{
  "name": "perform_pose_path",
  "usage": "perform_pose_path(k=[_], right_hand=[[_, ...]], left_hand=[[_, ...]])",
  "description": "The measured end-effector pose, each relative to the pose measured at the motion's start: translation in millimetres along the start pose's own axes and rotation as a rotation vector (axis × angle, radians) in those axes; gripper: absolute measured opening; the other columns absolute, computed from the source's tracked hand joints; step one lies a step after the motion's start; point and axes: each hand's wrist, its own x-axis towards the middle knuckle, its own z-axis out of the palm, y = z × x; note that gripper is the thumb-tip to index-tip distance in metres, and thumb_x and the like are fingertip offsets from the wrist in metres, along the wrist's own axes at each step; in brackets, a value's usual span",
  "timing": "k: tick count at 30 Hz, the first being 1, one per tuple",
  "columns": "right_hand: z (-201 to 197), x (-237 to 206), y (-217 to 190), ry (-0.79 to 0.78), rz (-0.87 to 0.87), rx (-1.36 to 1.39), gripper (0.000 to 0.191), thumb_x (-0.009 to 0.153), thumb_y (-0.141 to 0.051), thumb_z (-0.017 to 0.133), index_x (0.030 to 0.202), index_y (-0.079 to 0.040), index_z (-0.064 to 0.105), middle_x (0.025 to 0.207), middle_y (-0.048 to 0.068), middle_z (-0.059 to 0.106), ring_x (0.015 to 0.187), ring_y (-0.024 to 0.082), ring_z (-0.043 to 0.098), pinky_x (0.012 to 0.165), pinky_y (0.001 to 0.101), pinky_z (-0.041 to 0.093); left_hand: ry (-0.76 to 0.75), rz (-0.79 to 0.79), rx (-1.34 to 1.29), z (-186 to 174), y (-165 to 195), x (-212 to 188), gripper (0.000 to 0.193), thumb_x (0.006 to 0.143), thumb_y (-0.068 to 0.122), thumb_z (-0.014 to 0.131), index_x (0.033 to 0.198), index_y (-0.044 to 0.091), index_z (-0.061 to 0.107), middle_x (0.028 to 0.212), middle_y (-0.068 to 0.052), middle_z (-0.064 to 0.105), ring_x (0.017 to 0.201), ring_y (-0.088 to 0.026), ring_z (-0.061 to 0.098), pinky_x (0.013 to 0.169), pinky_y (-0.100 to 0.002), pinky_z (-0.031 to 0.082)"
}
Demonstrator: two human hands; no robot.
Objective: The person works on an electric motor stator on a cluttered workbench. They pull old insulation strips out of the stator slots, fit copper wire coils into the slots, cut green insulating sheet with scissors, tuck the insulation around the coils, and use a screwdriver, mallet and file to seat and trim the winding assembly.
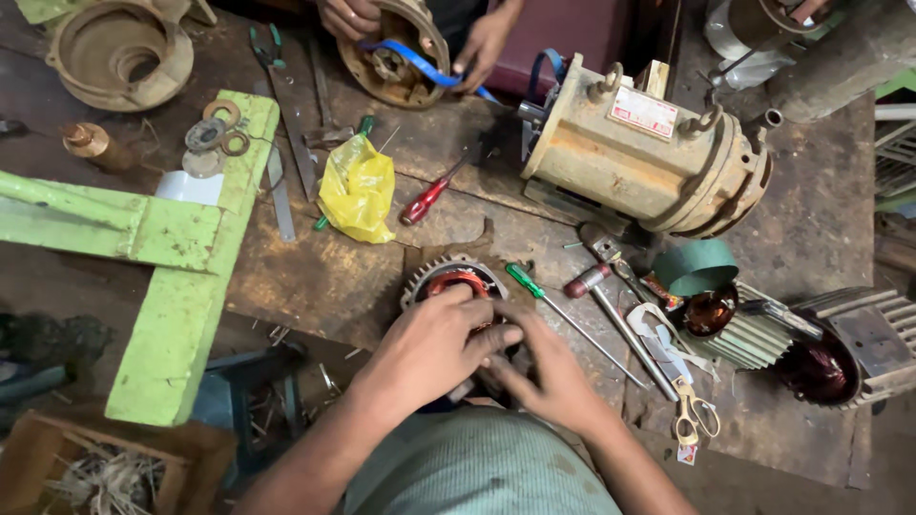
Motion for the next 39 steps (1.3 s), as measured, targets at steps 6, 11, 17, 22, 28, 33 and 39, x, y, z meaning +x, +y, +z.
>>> perform_pose_path(k=[6,11,17,22,28,33,39], right_hand=[[20.7,22.3,-0.4,-0.002,0.109,-0.08,0.037,0.086,-0.018,0.079,0.115,-0.002,0.065,0.11,0.013,0.066,0.105,0.029,0.066,0.09,0.0392,0.054],[22.5,22.9,14.4,0.06,0.197,0.239,0.027,0.09,-0.021,0.077,0.099,-0.002,0.062,0.099,0.011,0.06,0.093,0.023,0.06,0.086,0.0332,0.049],[25.2,28.7,-10.0,-0.026,0.134,0.068,0.03,0.085,-0.026,0.079,0.099,-0.003,0.064,0.097,0.011,0.064,0.091,0.025,0.064,0.081,0.036,0.052],[23.0,24.3,-21.0,-0.071,0.152,-0.097,0.035,0.081,-0.025,0.08,0.103,-0.002,0.065,0.095,0.014,0.061,0.086,0.032,0.063,0.075,0.0375,0.053],[7.3,-4.1,55.9,0.216,0.358,0.159,0.029,0.095,-0.027,0.068,0.104,0.001,0.066,0.098,0.009,0.068,0.089,0.02,0.066,0.077,0.0324,0.053],[32.4,-22.9,65.3,0.392,0.557,0.509,0.043,0.103,-0.04,0.062,0.098,0.003,0.066,0.096,0.01,0.065,0.087,0.016,0.061,0.079,0.0301,0.052],[16.5,16.4,-27.1,0.085,0.127,-0.296,0.037,0.082,-0.038,0.077,0.106,-0.01,0.069,0.1,0.007,0.066,0.094,0.026,0.065,0.08,0.0355,0.053]], left_hand=[[0.179,0.056,-0.143,-17.7,-28.3,-17.7,0.039,0.098,0.036,0.061,0.099,-0.002,0.069,0.096,-0.02,0.063,0.082,-0.042,0.064,0.068,-0.047,0.052],[0.112,0.059,-0.257,-32.1,-66.3,-21.7,0.041,0.099,0.041,0.062,0.092,0.001,0.068,0.084,-0.015,0.064,0.077,-0.034,0.066,0.07,-0.044,0.054],[-0.063,0.128,-0.25,-51.1,-78.2,-16.5,0.044,0.099,0.042,0.063,0.083,0.001,0.065,0.078,-0.014,0.062,0.075,-0.033,0.065,0.07,-0.044,0.052],[-0.112,0.362,-0.198,-41.7,-74.1,-16.4,0.041,0.107,0.039,0.055,0.088,0.004,0.063,0.083,-0.013,0.063,0.082,-0.035,0.065,0.077,-0.045,0.051],[0.008,-0.062,-0.728,-32.7,-143.9,3.3,0.044,0.099,0.044,0.066,0.078,0.006,0.066,0.066,-0.003,0.056,0.06,-0.018,0.054,0.057,-0.036,0.042],[0.091,-0.162,-0.696,-64.2,-180.1,-7.1,0.046,0.1,0.05,0.057,0.08,0.009,0.063,0.075,0.002,0.064,0.073,-0.014,0.06,0.065,-0.03,0.045],[-0.274,0.171,-0.005,-73.6,-118.5,-31.8,0.05,0.09,0.051,0.07,0.111,0.006,0.069,0.099,-0.011,0.071,0.095,-0.03,0.069,0.083,-0.047,0.053]])
